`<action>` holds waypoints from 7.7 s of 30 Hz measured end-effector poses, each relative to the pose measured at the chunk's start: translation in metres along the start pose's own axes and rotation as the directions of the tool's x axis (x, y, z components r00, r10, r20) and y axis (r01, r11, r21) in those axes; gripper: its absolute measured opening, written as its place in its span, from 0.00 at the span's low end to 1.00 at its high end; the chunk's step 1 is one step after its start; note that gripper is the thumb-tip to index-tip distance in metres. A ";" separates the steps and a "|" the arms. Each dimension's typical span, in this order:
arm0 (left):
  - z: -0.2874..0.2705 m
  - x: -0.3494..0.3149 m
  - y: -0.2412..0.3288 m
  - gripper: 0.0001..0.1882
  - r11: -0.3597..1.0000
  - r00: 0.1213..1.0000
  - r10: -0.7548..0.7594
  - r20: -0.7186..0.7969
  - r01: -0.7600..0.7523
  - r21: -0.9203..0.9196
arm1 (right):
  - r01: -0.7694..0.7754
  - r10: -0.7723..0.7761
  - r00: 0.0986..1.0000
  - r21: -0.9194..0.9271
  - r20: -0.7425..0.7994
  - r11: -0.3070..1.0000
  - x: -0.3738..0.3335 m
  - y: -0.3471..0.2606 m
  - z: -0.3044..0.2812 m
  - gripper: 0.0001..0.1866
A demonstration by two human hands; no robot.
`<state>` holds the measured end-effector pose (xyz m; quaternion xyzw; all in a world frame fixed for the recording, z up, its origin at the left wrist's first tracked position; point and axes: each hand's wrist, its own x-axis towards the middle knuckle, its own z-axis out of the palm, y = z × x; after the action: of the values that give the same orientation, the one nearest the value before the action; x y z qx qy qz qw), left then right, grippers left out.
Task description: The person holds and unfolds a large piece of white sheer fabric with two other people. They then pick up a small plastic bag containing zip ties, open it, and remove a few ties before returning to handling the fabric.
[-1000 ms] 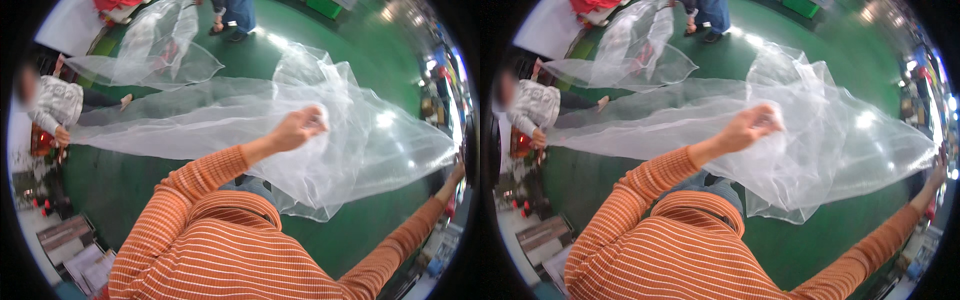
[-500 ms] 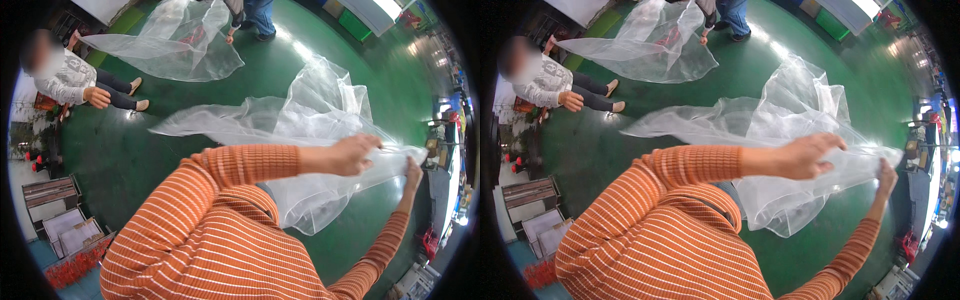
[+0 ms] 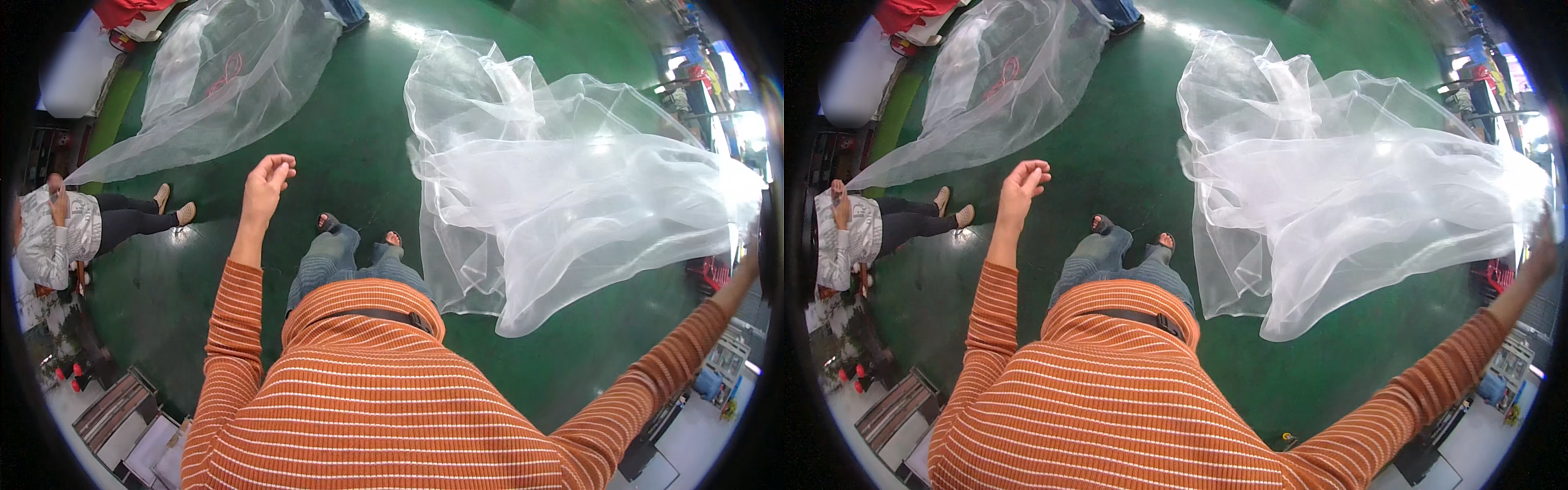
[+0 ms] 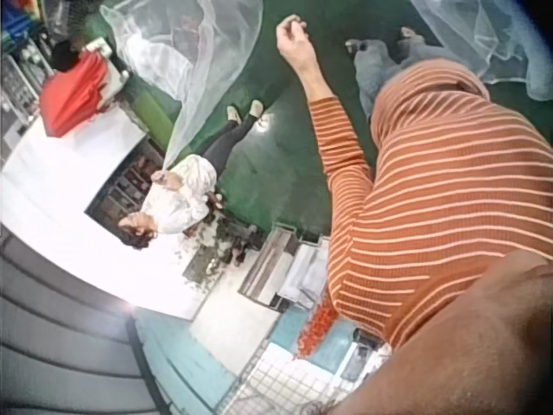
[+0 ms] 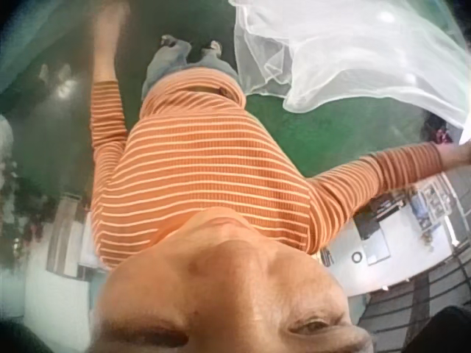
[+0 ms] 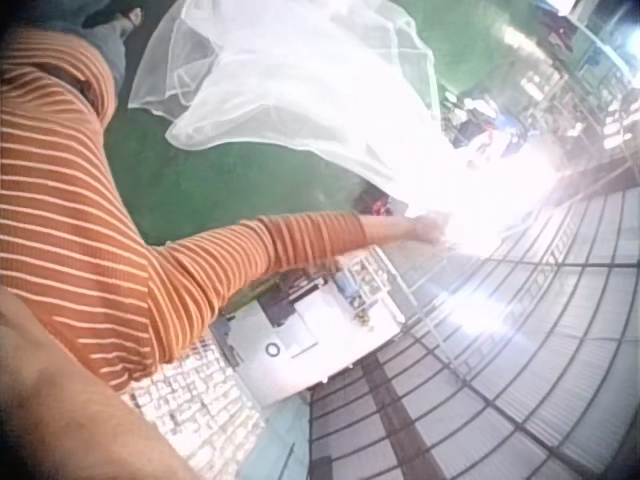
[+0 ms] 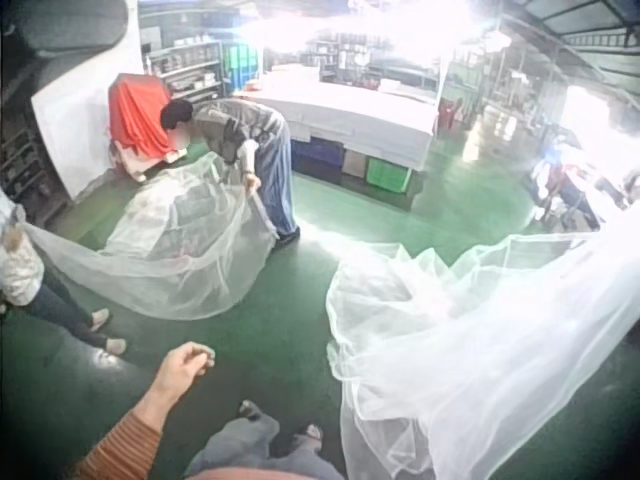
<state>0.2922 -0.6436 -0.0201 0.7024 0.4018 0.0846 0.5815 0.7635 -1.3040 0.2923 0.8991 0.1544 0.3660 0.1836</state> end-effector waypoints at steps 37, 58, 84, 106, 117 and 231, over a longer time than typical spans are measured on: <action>-0.469 0.081 -0.245 0.10 0.879 0.549 -0.347 -0.760 0.473 -0.060 | 0.034 -0.981 -0.020 0.981 0.193 0.192 -0.136 -1.117 -0.133 0.15; -0.723 0.121 -0.280 0.41 0.955 0.921 -0.055 -0.385 0.161 0.249 | 0.242 -0.993 0.051 0.964 0.103 0.112 -0.184 -1.185 -0.258 0.12; -0.698 0.064 -0.358 0.10 0.923 0.920 -0.258 0.294 0.145 0.355 | -0.584 -0.952 -0.090 0.759 0.293 0.289 -0.349 -1.254 -0.392 0.23; -0.768 -0.083 -0.041 0.06 0.040 0.497 0.786 -0.368 -0.635 -0.772 | -0.718 -0.835 0.063 -0.556 0.546 -0.418 -0.177 -1.296 -0.324 0.29; -0.749 -0.060 -0.122 0.25 0.984 0.838 -0.167 -0.519 0.109 -0.140 | -0.889 -0.639 0.194 -0.142 0.745 -0.435 -0.134 -1.193 -0.300 0.12; 0.143 0.504 0.304 0.39 0.506 0.584 0.809 0.071 -0.751 0.424 | -0.298 -0.954 0.269 0.953 0.136 0.051 0.455 -0.724 0.076 0.08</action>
<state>0.8513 -0.4169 0.0290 0.9047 0.0884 0.2992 0.2902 1.0256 -0.4922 0.1944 0.7110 0.4957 -0.4270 -0.2580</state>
